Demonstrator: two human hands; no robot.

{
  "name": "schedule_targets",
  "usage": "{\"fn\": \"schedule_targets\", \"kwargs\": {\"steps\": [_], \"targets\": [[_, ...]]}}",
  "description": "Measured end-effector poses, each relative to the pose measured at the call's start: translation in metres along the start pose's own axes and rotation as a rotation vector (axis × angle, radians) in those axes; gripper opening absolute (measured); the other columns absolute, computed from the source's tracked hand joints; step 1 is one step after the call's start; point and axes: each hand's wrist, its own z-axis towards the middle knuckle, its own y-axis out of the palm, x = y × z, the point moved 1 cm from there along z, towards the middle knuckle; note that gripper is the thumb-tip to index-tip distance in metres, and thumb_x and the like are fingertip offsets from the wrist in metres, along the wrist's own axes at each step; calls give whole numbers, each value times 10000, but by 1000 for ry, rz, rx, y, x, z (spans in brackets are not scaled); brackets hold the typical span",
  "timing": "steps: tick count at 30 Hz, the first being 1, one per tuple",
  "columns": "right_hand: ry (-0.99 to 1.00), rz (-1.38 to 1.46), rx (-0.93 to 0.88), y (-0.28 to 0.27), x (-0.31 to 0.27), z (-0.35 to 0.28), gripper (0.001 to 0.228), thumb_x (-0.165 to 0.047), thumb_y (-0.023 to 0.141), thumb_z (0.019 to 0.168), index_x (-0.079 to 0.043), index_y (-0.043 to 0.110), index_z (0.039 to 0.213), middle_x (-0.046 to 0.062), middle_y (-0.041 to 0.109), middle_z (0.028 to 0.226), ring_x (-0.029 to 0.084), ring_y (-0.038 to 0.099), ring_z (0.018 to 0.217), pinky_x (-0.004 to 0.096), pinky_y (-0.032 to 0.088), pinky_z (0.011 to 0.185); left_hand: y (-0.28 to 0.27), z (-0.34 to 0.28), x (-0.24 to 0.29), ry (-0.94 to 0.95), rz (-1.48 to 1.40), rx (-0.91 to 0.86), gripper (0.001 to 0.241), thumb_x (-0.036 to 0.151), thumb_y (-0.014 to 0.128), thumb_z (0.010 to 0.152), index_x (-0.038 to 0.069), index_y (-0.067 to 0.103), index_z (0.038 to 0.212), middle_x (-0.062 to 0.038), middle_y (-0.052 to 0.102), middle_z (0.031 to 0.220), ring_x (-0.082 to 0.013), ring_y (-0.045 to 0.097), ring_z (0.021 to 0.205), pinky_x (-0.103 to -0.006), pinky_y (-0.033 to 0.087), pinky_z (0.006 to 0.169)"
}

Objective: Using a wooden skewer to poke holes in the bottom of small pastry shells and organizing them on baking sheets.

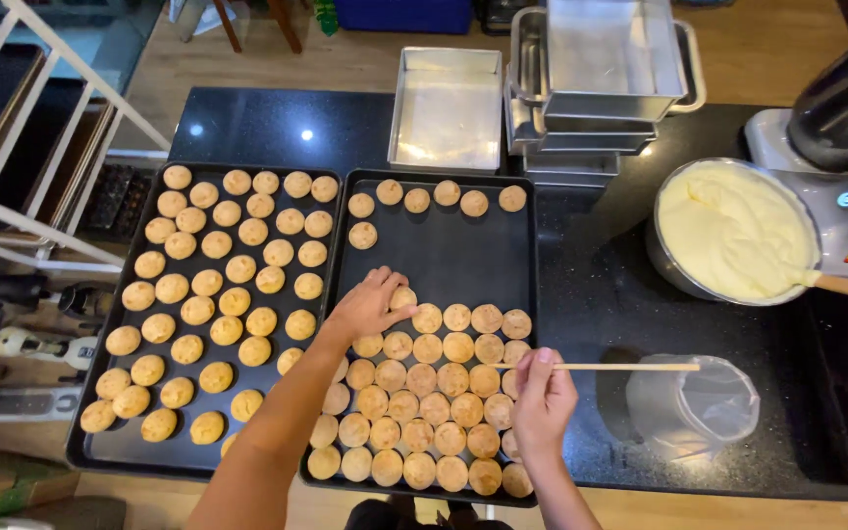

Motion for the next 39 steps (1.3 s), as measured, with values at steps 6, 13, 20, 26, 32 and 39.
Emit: {"fn": "schedule_targets", "kwargs": {"steps": [6,13,20,26,32,39], "targets": [[30,11,-58,-4,4,0,381,-265,446,1123,-78,540,805,-45,467,676,18,384,600,203,297,513,52,7,-93,-322,-767,178,487,447,397,1077,79,686,1211,-43,651,1196,-199,619,1147,-338,486,987],[34,1,-94,4,6,1,375,-263,460,1119,-69,539,809,-42,475,687,19,388,610,201,294,519,5,-23,-74,-294,-627,6,379,205,743,860,30,657,1185,-64,743,970,-197,695,938,-362,559,830],[36,2,-90,5,12,2,377,-263,470,1116,-67,548,804,-42,493,686,20,402,600,200,303,514,-5,-39,-49,-47,-349,105,352,200,828,782,1,731,1055,-139,740,992,-263,722,917,-384,574,797],[34,13,-86,6,17,2,365,-260,477,1114,-70,556,812,-43,501,696,19,409,603,198,309,518,6,-37,-59,-134,-340,91,241,157,696,891,5,746,1071,-144,733,988,-285,735,889,-388,576,779],[44,53,-70,4,22,3,357,-248,486,1112,-68,557,811,-38,519,720,20,421,617,198,316,527,-3,-32,-51,-223,-264,84,218,157,666,922,8,737,1065,-156,695,994,-321,696,918,-416,549,803],[19,-17,-87,14,8,2,375,-261,485,1111,-70,562,798,-39,504,687,20,409,607,203,310,518,-8,-20,-11,-68,-82,-7,580,197,821,725,112,642,1270,-137,613,1185,-349,555,1159,-444,478,961]]}}
